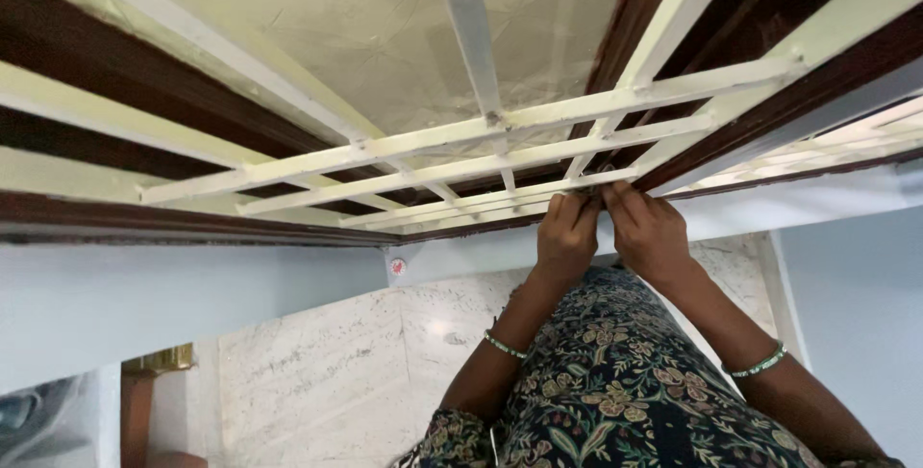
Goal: The person wipes a window frame and its white lattice using a grey cloth, cleaning various sections of the wood and metal structure.
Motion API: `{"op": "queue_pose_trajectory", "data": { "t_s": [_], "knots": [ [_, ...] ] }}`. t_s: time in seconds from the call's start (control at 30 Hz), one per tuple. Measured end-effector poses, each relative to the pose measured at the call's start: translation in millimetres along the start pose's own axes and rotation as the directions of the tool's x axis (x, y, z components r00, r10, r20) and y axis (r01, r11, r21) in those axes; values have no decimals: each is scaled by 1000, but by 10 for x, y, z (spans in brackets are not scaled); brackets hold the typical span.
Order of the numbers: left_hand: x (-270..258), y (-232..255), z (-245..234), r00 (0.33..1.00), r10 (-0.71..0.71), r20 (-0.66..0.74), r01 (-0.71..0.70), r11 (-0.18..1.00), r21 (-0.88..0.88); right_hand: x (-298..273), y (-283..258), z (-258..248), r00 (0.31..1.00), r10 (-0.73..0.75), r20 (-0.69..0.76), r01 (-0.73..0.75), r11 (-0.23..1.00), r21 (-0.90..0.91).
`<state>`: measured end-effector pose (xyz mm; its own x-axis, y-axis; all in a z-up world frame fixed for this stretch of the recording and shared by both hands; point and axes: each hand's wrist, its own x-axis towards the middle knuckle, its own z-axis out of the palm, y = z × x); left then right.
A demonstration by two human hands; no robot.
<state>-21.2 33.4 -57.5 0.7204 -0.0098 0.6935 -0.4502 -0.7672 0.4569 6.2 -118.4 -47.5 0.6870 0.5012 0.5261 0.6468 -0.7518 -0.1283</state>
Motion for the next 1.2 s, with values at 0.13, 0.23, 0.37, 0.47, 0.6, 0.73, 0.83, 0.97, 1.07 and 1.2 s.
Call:
{"op": "queue_pose_trajectory", "data": {
  "t_s": [0.13,0.23,0.37,0.47,0.6,0.73,0.83,0.97,1.07,1.2],
  "knots": [
    [44,-15,-64,998,38,46,-39,999,16,29,-46,-50,999,-11,-39,11,1000,3],
    [37,-51,-203,996,17,85,-22,998,57,65,-111,-35,999,-3,-50,4,1000,20],
    [-38,-166,-470,994,-74,83,61,988,145,128,-248,37,997,-42,-60,45,998,46],
    [-178,-329,-731,987,-151,63,135,969,208,224,-484,97,997,-68,-41,72,993,92],
    [-380,-633,-1087,973,-225,-61,233,929,286,428,-899,266,976,-208,-65,217,954,205],
    [-561,-943,-1592,946,-278,-165,321,870,373,687,-1435,516,928,-362,-88,372,900,225],
    [-642,-1190,-1911,922,-312,-229,382,831,405,890,-1797,706,885,-458,-87,464,849,252],
    [-733,-1327,-1896,917,-341,-205,397,810,431,967,-1914,750,872,-486,-59,485,841,239],
    [-755,-1379,-1715,935,-231,-268,330,844,424,868,-1775,678,878,-472,-80,478,853,210],
    [-687,-1170,-1351,939,-209,-274,287,915,283,703,-1424,536,903,-428,-47,429,887,169]
  ]
}}
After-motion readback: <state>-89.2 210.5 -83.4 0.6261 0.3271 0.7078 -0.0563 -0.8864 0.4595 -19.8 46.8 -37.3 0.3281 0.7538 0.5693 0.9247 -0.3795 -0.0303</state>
